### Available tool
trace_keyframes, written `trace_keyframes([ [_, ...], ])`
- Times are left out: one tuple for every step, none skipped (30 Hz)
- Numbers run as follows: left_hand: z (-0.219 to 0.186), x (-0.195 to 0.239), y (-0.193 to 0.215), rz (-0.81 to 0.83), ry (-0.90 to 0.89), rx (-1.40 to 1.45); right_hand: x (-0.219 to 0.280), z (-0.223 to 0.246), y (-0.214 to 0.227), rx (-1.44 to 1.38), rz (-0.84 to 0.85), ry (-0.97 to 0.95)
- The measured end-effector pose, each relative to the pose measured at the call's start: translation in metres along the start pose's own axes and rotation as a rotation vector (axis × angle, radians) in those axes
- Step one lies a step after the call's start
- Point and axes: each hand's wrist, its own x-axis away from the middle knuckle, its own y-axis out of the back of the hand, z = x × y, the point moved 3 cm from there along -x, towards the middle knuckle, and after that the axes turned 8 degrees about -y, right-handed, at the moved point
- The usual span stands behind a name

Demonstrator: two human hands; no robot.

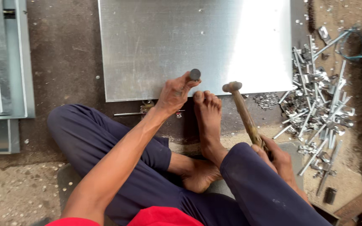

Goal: The person assembles a metal box by attaching latches and hinges using a hammer and screws while sitting on the floor.

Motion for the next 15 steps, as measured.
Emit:
trace_keyframes([
  [0.001,0.001,0.003,-0.027,-0.019,-0.015,-0.006,0.003,-0.001,-0.032,0.022,0.042],
  [0.000,0.002,0.002,-0.049,-0.036,-0.019,-0.008,0.006,-0.002,-0.060,0.039,0.074],
  [0.000,0.002,0.001,-0.071,-0.054,-0.023,-0.008,0.012,-0.001,-0.089,0.056,0.106],
  [0.002,0.001,0.002,-0.049,-0.027,-0.037,-0.011,0.021,0.002,-0.078,-0.009,0.201],
  [0.005,0.000,0.002,-0.027,0.000,-0.051,-0.012,0.032,0.004,-0.067,-0.074,0.297],
  [0.005,0.003,-0.001,0.004,0.033,-0.053,-0.008,0.039,0.008,-0.054,-0.140,0.377],
  [0.006,0.006,-0.003,0.023,0.059,-0.083,-0.005,0.045,0.012,-0.088,-0.153,0.484],
  [0.008,0.006,-0.004,0.041,0.077,-0.117,-0.004,0.051,0.016,-0.124,-0.171,0.597],
  [0.009,0.006,-0.005,0.059,0.095,-0.150,-0.002,0.055,0.019,-0.160,-0.189,0.709],
  [0.009,0.007,-0.006,0.049,0.092,-0.149,-0.008,0.055,0.014,-0.148,-0.090,0.637],
  [0.009,0.008,-0.007,0.039,0.089,-0.149,-0.014,0.054,0.007,-0.137,0.008,0.564],
  [0.009,0.007,-0.004,0.023,0.082,-0.157,-0.020,0.053,0.001,-0.127,0.106,0.502],
  [0.007,0.007,-0.002,0.006,0.058,-0.139,-0.021,0.052,0.001,-0.084,0.094,0.480],
  [0.004,0.005,-0.003,-0.015,0.029,-0.119,-0.024,0.049,0.003,-0.038,0.076,0.462],
  [0.003,0.002,-0.003,-0.036,0.000,-0.098,-0.027,0.045,0.005,0.009,0.059,0.443],
])
